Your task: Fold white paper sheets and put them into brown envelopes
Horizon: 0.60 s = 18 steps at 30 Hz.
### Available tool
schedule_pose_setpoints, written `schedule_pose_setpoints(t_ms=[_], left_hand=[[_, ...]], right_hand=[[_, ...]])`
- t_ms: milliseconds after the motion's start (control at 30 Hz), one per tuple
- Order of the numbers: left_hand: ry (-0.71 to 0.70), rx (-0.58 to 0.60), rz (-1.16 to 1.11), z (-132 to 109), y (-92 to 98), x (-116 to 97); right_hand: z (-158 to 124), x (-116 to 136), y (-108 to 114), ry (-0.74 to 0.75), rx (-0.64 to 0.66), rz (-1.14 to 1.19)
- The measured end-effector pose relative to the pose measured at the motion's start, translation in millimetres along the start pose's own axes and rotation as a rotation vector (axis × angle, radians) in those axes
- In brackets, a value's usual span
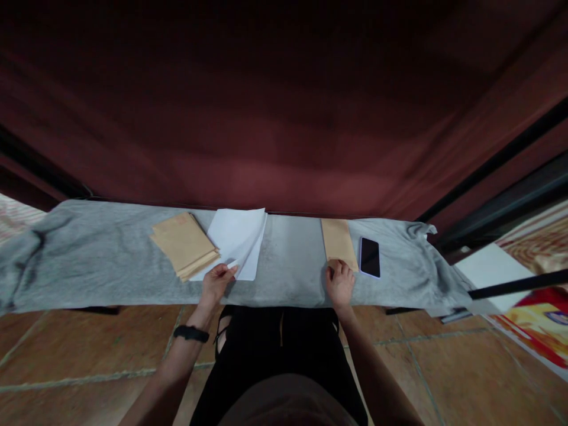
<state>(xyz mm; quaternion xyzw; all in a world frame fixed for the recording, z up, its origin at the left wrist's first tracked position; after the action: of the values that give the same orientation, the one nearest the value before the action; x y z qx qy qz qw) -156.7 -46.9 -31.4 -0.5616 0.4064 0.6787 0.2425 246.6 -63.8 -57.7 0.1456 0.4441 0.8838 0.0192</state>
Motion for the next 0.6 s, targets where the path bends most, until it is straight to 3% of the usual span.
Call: schedule_pose_setpoints(t_ms=[100,167,367,467,600], left_hand=[[-0.038,-0.014,-0.014,-3,-2.1,-10],[-0.164,-0.009,0.035,-15,-13.9,-22],[-0.693,0.286,0.305,-101,-90.1,-58],[-0.792,0.346,0.411,-137,-118.6,-63],[-0.906,0.430,0.487,-162,-139.9,-61]], right_hand=[[0,1,0,-0.001,0.008,-0.006],[0,1,0,-0.008,0.011,0.003],[0,-2,0,-0.025,-0.005,0.066],[-1,-4,3,-0.029,-0.007,0.143],[-6,-4,8,-0.105,0.002,0.297]])
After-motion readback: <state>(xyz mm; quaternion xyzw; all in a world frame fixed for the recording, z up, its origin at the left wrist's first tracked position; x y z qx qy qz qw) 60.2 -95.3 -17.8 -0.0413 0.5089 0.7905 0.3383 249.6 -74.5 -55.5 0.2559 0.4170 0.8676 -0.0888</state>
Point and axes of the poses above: each hand's wrist, its own z-axis towards the middle knuckle, its own y-axis out of the back of the hand, x = y × z, the point moved 3 cm from there along z, towards the middle knuckle, and after that the axes turned 13 degrees about -x, right-handed, at the moved point
